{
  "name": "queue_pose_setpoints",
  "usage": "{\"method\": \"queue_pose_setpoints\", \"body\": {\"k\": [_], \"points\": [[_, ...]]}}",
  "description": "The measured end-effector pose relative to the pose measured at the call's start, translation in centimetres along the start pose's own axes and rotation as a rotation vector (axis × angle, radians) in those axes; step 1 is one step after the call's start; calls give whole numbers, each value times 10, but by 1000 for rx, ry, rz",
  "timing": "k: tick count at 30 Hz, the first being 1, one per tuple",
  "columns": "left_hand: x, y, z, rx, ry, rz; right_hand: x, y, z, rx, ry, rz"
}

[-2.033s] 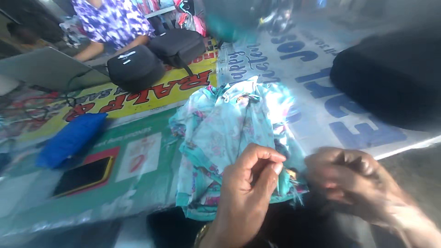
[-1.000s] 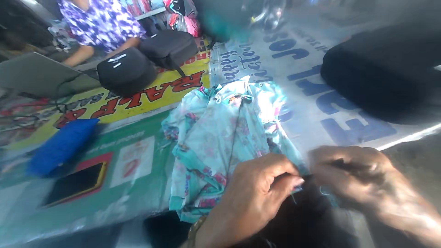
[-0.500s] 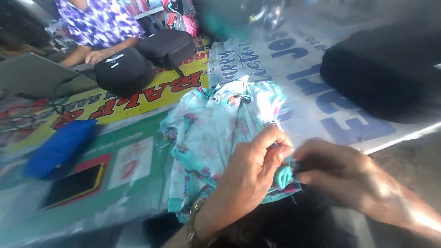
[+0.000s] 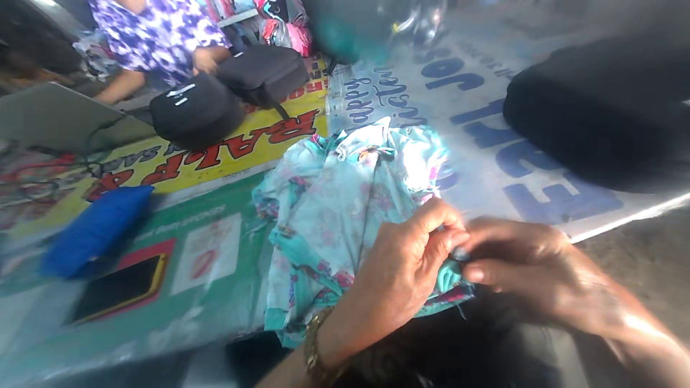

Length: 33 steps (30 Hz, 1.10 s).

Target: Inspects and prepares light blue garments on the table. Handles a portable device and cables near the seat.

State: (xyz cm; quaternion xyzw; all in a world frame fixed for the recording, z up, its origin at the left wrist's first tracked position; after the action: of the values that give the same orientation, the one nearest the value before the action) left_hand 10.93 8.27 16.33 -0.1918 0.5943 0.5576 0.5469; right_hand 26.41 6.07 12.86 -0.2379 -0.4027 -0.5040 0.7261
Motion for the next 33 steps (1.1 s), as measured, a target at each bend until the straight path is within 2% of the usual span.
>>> {"method": "queue_pose_setpoints", "body": {"k": [6,7,9,10,12,13,15,17,19,21,25,28,31,33], "points": [[2,-5,-1,45,35,-9,-5,0,-2,-11,-18,87],[0,-4,-2,14,8,76,-6,2,-4,1,-19,134],[-10,5,-10,-168,-113,353,-5,14,-8,35,8,292],[-17,12,-16,-264,-183,431,-3,23,-9,3,45,401],[-29,28,-29,-359,-303,385,1,42,-8,-195,121,669],[-32,31,-35,-338,-329,342,1,51,-7,-342,128,778],[-26,23,-43,-159,-278,364,-2,62,-7,-554,50,804],[-13,0,-48,-11,-265,590,-8,58,-7,-606,-61,720],[-2,-13,-50,-10,-323,727,-11,48,-3,-520,-147,598],[-3,0,-46,-101,-316,673,-12,43,8,-395,-166,379],[-15,61,-29,-369,-230,587,-7,47,45,-39,-32,-369],[-13,100,-22,-443,-171,497,-24,42,82,225,-13,-823],[-10,107,-26,-461,-116,439,-53,33,112,479,-161,-1029],[-11,104,-33,-443,-133,413,-65,33,127,587,-204,-1069]]}}
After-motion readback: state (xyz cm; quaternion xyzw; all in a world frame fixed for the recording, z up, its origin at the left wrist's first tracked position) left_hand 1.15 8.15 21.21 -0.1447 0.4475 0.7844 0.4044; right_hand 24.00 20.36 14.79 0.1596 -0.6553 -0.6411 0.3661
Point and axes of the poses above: each hand's wrist, its own z-axis towards the middle knuckle, its own y-axis out of the back of the hand, x = y × z, the point moved 6 cm from there along z, towards the middle knuckle, and after that the axes turned 15 degrees about y, right-handed, at the moved point
